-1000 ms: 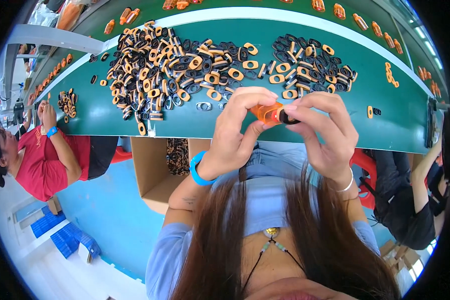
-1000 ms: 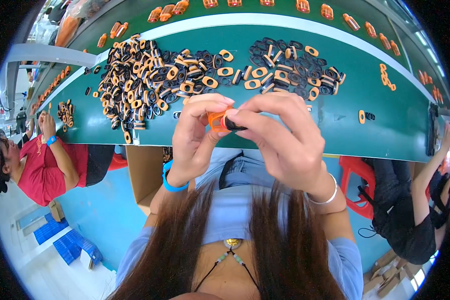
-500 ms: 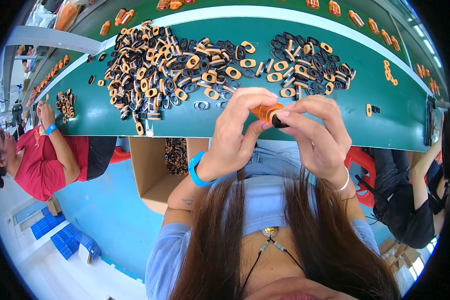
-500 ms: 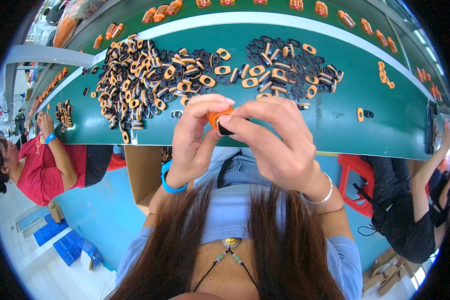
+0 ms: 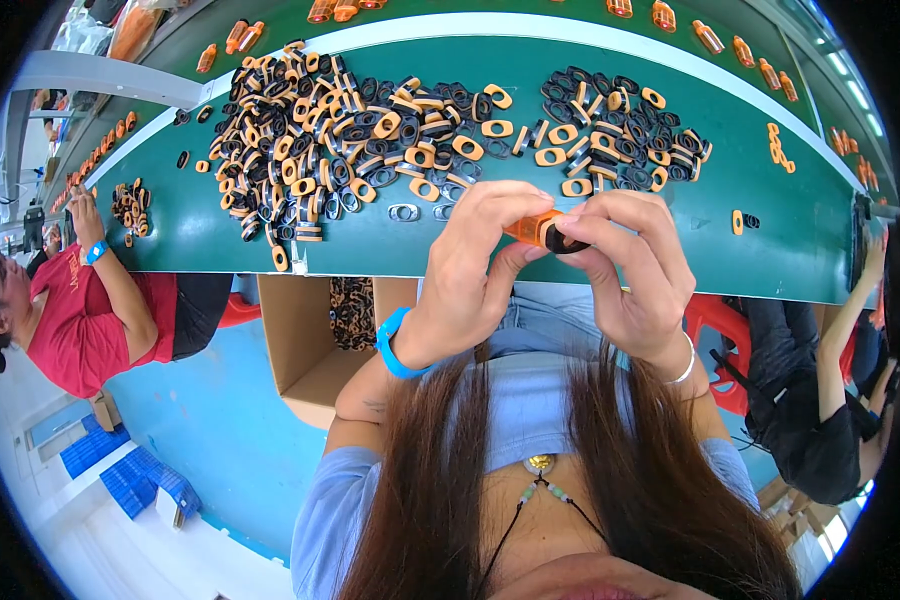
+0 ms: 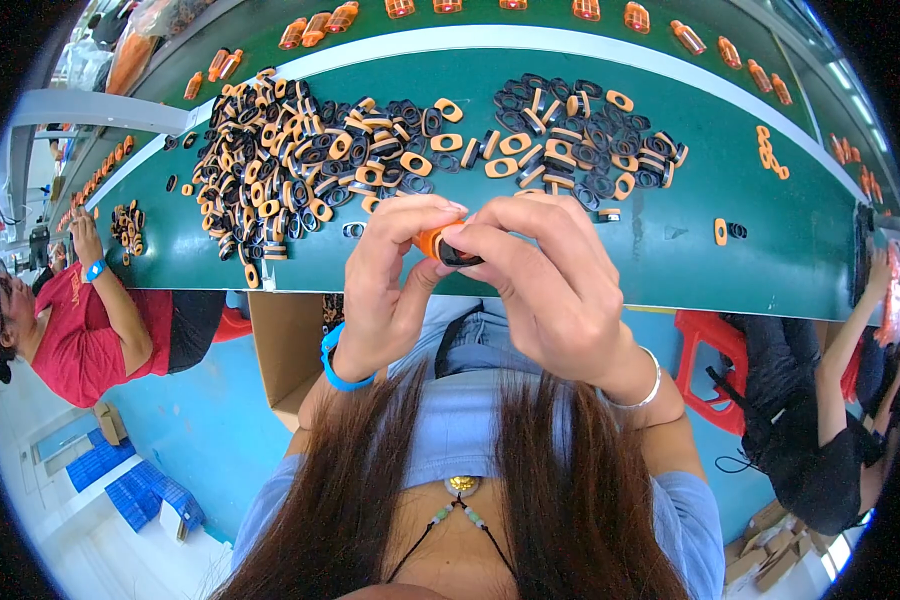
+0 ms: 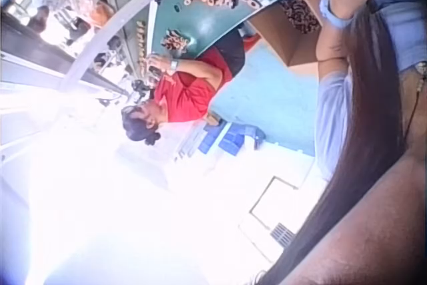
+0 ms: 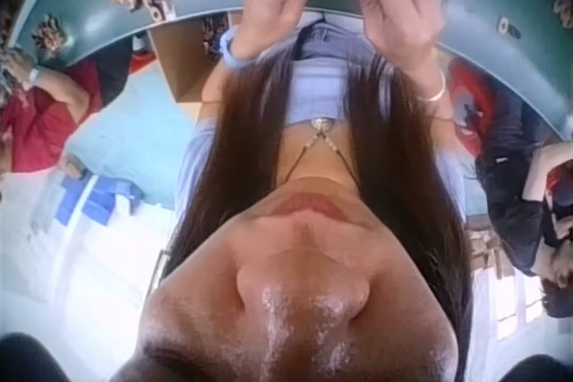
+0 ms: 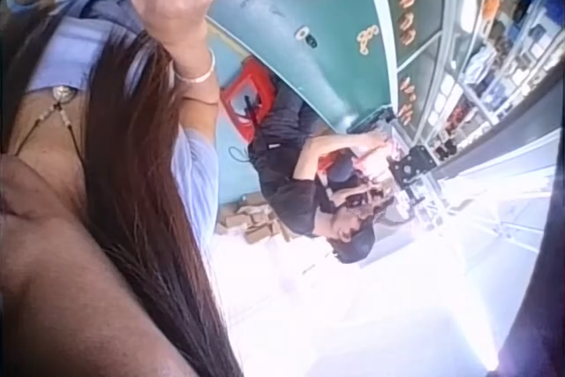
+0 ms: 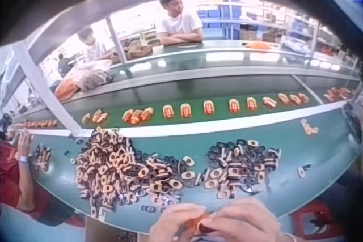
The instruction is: The person assembles small electronic components by fitting a black piece into an orange casing by hand.
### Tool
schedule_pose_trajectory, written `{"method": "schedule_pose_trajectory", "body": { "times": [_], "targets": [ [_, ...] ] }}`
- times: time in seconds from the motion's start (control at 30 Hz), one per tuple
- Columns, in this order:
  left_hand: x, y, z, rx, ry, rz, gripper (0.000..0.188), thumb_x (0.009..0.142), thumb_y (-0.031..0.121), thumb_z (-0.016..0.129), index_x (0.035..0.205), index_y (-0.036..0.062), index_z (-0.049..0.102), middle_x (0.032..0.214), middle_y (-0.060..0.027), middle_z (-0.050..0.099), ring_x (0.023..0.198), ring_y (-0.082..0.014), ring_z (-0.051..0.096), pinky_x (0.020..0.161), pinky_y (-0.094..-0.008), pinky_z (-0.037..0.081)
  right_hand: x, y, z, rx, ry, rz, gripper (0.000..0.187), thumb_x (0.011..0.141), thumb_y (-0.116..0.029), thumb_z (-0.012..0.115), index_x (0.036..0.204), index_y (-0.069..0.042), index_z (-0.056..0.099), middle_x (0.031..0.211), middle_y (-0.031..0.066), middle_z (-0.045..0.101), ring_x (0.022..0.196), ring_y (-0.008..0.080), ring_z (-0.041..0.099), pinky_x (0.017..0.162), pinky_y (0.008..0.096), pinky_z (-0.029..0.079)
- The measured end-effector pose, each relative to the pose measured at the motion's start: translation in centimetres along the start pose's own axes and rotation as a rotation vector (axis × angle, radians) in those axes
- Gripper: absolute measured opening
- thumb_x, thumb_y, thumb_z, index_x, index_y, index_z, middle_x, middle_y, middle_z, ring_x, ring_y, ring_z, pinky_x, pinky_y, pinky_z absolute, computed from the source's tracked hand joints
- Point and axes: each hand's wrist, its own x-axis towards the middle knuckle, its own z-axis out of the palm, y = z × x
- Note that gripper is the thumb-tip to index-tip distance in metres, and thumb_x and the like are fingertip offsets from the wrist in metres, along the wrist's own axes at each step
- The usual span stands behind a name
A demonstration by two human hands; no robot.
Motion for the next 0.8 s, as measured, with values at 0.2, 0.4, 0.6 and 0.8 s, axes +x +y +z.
{"method": "schedule_pose_trajectory", "body": {
  "times": [0.2,0.4,0.6,0.8],
  "targets": [
    [0.2,0.4,-0.1,0.089,-0.003,0.012,0.038,0.073,-0.007,0.064,0.109,0.0021,0.055,0.103,-0.0149,0.057,0.091,-0.0312,0.056,0.078,-0.0364,0.046,0.1,-0.4,0.3,0.01,0.037,0.045,0.033,0.062,0.008,0.069,0.094,0.001,0.063,0.088,0.0111,0.06,0.077,0.0253,0.059,0.067,0.0336,0.048],
    [0.2,0.6,-0.3,0.141,-0.015,0.013,0.037,0.073,-0.006,0.063,0.109,0.0022,0.056,0.101,-0.0146,0.057,0.087,-0.0311,0.055,0.075,-0.0368,0.045,0.1,-0.9,-0.1,0.0,0.028,0.107,0.035,0.061,0.01,0.069,0.094,0.0,0.063,0.089,0.0116,0.059,0.077,0.0257,0.059,0.066,0.0331,0.048],
    [0.5,0.7,-0.3,0.149,-0.027,0.023,0.038,0.072,-0.007,0.063,0.109,0.0022,0.056,0.101,-0.0142,0.057,0.087,-0.0309,0.054,0.075,-0.037,0.044,0.1,-1.2,-0.8,-0.054,-0.002,0.081,0.038,0.057,0.01,0.069,0.094,-0.001,0.063,0.089,0.011,0.058,0.08,0.0257,0.058,0.069,0.0337,0.048],
    [0.4,1.3,-0.2,0.166,-0.054,-0.023,0.038,0.072,-0.009,0.063,0.108,0.0021,0.058,0.103,-0.0127,0.06,0.094,-0.0281,0.057,0.082,-0.0341,0.046,0.2,-1.1,-0.7,-0.079,0.002,0.068,0.039,0.056,0.009,0.069,0.093,-0.001,0.063,0.088,0.0103,0.058,0.079,0.0254,0.058,0.068,0.0337,0.048]
  ]
}}
